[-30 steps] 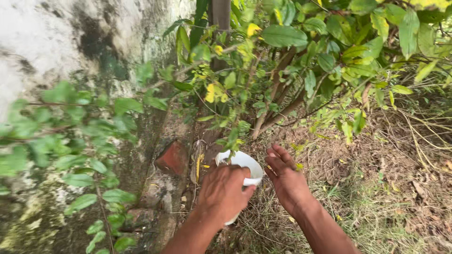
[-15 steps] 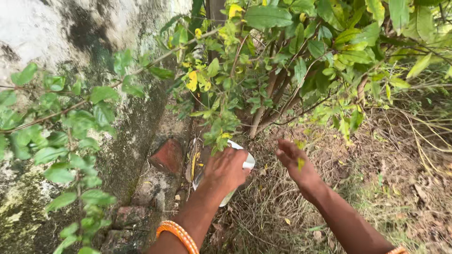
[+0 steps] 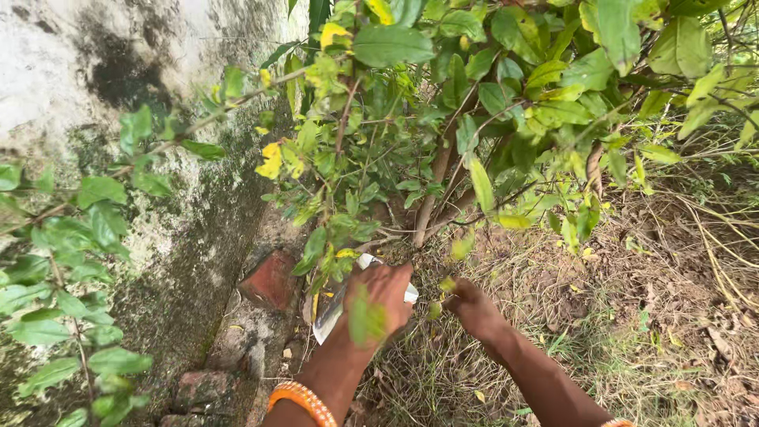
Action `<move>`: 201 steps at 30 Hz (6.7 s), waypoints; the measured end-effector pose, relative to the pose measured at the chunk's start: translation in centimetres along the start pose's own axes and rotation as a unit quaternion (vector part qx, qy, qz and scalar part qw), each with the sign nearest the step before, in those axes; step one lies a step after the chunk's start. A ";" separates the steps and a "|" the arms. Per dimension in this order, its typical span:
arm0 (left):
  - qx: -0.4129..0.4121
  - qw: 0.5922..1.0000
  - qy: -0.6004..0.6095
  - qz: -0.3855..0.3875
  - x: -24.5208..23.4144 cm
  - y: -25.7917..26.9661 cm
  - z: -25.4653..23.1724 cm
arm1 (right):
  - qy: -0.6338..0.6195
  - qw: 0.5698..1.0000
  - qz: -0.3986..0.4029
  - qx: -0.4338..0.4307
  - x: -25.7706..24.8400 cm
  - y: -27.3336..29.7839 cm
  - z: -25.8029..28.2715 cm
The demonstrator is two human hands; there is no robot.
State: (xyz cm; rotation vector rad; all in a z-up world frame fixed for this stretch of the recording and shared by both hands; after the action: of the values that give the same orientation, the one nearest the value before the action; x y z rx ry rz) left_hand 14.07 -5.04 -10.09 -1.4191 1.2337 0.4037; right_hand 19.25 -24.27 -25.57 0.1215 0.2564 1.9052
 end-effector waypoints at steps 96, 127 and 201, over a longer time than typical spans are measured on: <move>-0.210 0.962 0.173 0.007 -0.1 -4.2 3.2 | -0.464 0.866 -0.187 0.008 -3.5 1.1 12.9; -0.335 0.921 0.056 0.192 -7.2 -2.6 -1.5 | -0.377 0.854 -0.342 -0.110 -3.4 8.2 18.4; -0.130 0.990 0.037 0.045 -17.0 -2.7 -8.3 | -0.015 0.868 -0.415 -0.271 -7.8 14.5 31.1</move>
State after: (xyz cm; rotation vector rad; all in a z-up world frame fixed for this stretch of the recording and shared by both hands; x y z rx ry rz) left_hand 6.43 -5.41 7.44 -1.6141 1.3456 0.5965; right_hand 15.18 -32.64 8.38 -0.3005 -0.2360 1.0466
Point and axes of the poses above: each hand's wrist, its own y-axis away from the middle knuckle, its own x-axis out of the palm, z = x × y, the point moved 6 cm from there along -y, towards the middle knuckle, and after that the axes turned 4 degrees about -z, right-handed, at the moved point
